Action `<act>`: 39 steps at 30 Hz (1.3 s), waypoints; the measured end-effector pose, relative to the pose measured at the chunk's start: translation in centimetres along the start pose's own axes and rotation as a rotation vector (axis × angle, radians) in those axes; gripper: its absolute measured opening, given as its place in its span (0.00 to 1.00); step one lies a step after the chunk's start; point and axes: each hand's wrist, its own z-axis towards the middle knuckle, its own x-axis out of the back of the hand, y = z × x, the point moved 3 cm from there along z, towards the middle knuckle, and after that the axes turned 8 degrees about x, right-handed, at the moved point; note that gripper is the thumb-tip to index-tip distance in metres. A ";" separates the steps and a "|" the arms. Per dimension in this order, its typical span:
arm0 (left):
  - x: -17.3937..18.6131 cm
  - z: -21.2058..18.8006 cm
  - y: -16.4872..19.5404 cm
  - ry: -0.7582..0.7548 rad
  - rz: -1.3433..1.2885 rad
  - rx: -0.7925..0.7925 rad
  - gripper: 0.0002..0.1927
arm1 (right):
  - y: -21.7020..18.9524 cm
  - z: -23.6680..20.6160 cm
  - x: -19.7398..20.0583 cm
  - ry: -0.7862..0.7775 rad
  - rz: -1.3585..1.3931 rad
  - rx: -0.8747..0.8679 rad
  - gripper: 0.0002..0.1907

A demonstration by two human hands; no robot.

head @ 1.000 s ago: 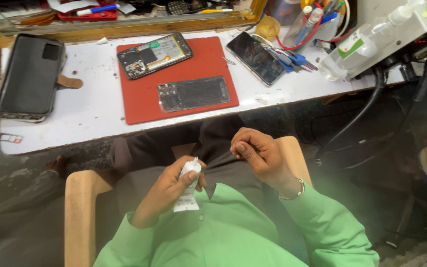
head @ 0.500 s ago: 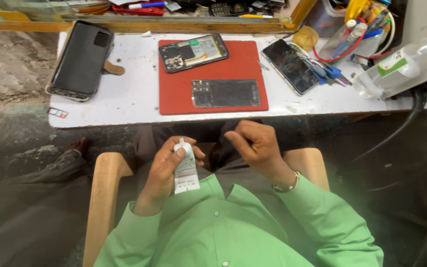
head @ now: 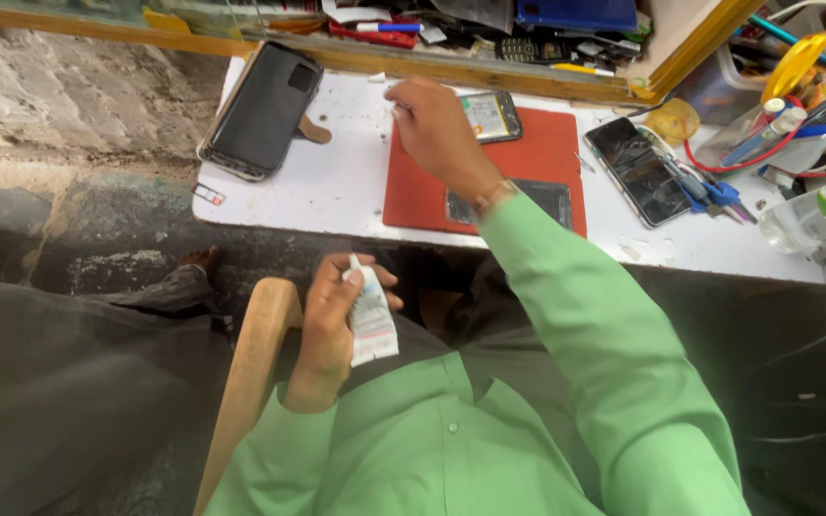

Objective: The person applies adhesive to a smartphone screen, attaches it to the phone body, and secures it with rubber bands. They then insert a SIM card and test the screen. Finally, they disassemble a second phone, removing the back cover and battery.

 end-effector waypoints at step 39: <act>-6.3 -0.6 -1.9 -0.201 0.240 0.118 0.20 | -11.5 -14.6 7.4 0.359 0.996 -0.646 0.10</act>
